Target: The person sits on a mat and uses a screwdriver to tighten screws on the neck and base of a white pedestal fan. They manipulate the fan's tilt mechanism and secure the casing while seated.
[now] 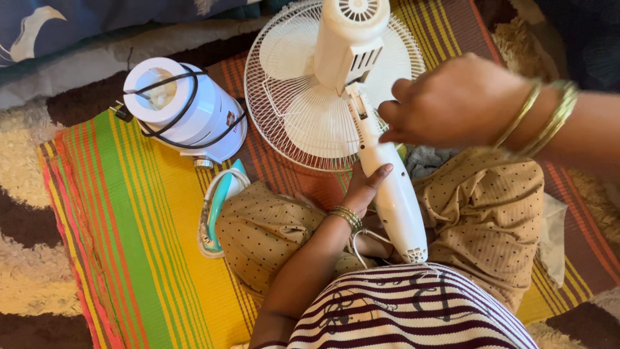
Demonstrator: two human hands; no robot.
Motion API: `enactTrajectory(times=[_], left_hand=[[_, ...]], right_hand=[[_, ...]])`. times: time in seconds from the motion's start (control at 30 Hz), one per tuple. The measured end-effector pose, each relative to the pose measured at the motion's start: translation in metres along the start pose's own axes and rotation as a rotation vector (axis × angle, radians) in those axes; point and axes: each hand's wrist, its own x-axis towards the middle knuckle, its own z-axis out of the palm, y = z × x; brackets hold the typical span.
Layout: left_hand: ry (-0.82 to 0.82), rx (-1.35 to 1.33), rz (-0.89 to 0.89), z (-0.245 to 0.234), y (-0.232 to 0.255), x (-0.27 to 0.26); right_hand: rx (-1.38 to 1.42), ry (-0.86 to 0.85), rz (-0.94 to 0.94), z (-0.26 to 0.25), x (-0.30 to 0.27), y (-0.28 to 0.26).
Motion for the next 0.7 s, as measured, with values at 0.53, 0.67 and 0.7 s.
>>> enactTrajectory(times=[0.53,0.67,0.7], left_hand=[[0.010,-0.007,0.026,0.002,0.005,-0.001],[-0.018,-0.031,0.027,0.001,0.011,-0.003],[-0.029,-0.035,0.016,0.001,0.012,-0.003]], right_hand=[[0.227,-0.223,0.391,-0.030,0.012,-0.032],[0.186,-0.117,0.439,-0.034,0.013,-0.027],[0.167,-0.111,0.423,-0.034,0.011,-0.027]])
